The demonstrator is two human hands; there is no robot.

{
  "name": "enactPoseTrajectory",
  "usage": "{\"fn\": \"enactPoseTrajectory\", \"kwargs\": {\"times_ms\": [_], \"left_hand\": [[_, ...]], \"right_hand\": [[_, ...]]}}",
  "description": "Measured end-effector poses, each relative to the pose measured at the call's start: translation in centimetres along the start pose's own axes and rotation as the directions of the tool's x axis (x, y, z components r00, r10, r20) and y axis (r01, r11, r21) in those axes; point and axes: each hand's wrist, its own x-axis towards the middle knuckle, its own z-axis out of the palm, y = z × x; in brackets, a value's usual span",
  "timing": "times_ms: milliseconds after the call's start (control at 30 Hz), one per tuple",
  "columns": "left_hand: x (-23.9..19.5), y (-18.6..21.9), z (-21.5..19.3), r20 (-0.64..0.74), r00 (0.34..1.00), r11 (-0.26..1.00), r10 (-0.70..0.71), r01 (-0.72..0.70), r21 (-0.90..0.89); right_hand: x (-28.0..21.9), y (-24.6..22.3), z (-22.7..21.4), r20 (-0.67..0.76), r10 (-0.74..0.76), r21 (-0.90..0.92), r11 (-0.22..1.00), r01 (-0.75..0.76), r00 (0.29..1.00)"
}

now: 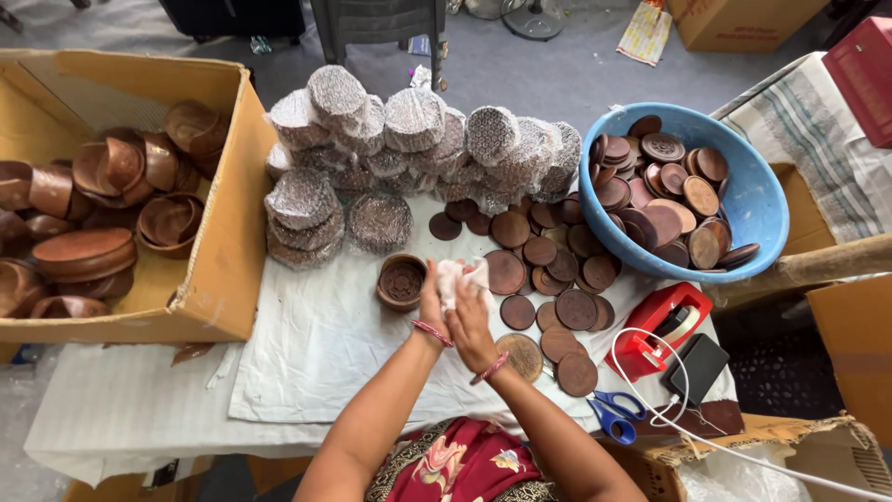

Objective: The person wipes the surface of small, round wooden items using a white cloth. They pick up the items from a blue basin and a table, clean them, and place them back down. The workspace includes a cardboard box filled with similar wooden items and stacks of bubble-wrapped goods.

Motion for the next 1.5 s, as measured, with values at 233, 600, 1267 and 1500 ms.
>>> {"fn": "enactPoseTrajectory", "kwargs": {"times_ms": [233, 600, 1267, 1500], "left_hand": [[-1.1, 2.9, 0.7, 0.026, 0.996, 0.962, 0.088, -0.092, 0.258], [-4.1, 5.0, 4.6, -0.29, 0.937, 0.981, 0.194, -0.179, 0.08], [-2.3, 2.4, 3.4, 0.051, 0.999, 0.999, 0.004, -0.006, 0.034], [-0.6, 1.2, -0.1, 0.205, 0.975, 0.995, -0.088, 0.075, 0.069]], "right_hand": [[4.7, 3.7, -0.5, -0.294, 0.273, 0.463, 0.879, -0.113, 0.916], [5.6, -2.4, -0.4, -0.256, 0.223, 0.422, 0.901, -0.099, 0.941], [4.1, -3.2, -3.4, 0.056, 0.031, 0.043, 0.999, -0.033, 0.998], [6.0, -1.7, -1.6, -0.396, -0.034, -0.312, 0.945, -0.1, 0.918]]}}
